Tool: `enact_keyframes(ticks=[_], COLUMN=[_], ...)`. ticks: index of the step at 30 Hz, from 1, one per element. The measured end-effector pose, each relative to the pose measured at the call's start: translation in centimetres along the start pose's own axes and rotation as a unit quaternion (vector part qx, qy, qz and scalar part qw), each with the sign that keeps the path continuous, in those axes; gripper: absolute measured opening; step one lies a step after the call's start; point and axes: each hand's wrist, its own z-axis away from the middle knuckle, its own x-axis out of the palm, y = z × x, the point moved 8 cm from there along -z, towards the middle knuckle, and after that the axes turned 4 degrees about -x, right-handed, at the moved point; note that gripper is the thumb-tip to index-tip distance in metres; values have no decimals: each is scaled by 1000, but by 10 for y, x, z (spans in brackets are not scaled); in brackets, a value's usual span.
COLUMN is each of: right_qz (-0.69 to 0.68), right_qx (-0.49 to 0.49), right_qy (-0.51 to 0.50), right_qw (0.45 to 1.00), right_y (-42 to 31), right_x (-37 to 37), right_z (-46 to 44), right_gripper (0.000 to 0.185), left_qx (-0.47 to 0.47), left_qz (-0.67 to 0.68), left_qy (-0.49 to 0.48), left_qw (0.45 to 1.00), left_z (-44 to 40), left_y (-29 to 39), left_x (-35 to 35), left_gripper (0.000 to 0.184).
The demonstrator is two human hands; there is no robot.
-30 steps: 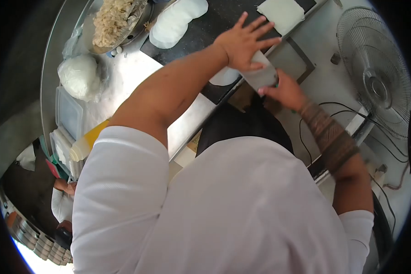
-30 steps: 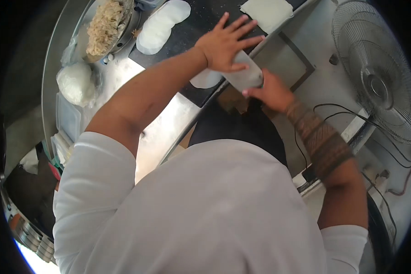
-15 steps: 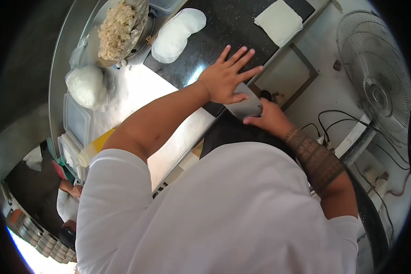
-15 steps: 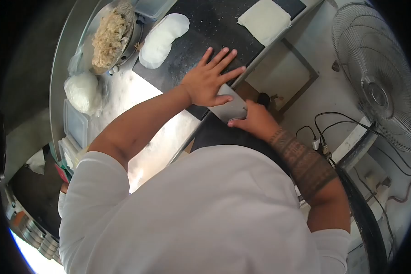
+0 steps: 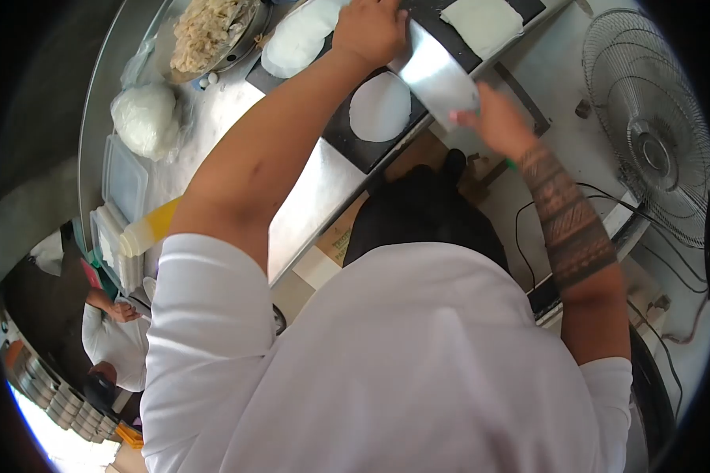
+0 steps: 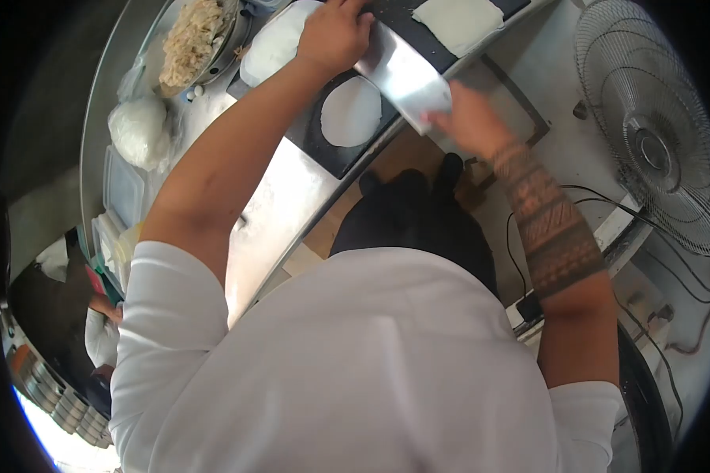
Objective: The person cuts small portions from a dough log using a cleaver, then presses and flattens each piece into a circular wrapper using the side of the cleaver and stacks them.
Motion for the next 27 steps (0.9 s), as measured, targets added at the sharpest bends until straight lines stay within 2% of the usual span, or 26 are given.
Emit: enact_keyframes(ticks=[1, 2, 4, 6, 7, 9, 12, 13, 16, 20, 24, 27], right_qz=[-29, -57, -13, 7, 17, 22, -11, -40, -113, -43, -30, -23], right_qx=[0, -1, 17, 40, 52, 45, 11, 20, 8, -28, -16, -15], right_qy=[-17, -33, -88, -142, -169, -94, 11, 18, 21, -26, -104, -103], right_qw=[999, 998, 996, 989, 984, 994, 1000, 999, 993, 998, 994, 994], right_y=[11, 19, 19, 26, 28, 29, 60, 54, 21, -25, -31, -10], right_x=[18, 29, 29, 18, 13, -16, -33, -32, 12, 96, 88, 78], right_z=[22, 45, 87, 104, 108, 92, 33, 17, -23, 12, 58, 82], right_gripper=[60, 59, 60, 61, 61, 61, 60, 59, 61, 60, 57, 57], left_qx=[-57, -84, -133, -64, -72, -86, -226, -250, -283, -271, -157, -114], left_qz=[2, -5, -16, -79, -45, 22, 188, 249, 314, 297, 181, 199], left_qy=[3, -129, -383, -248, -182, -51, -19, 2, 18, 33, 70, 108], left_qw=[998, 988, 914, 963, 980, 995, 956, 936, 906, 915, 968, 967], left_z=[8, 22, 74, 93, 102, 118, 141, 145, 156, 157, 141, 118], left_y=[-7, -6, 2, -1, -13, -39, -56, -66, -60, -40, 18, 55], left_x=[-3, 9, 24, 21, 18, 6, 2, 9, 7, -6, -73, -132], left_gripper=[57, 55, 54, 47, 41, 33, 32, 39, 36, 34, 34, 37])
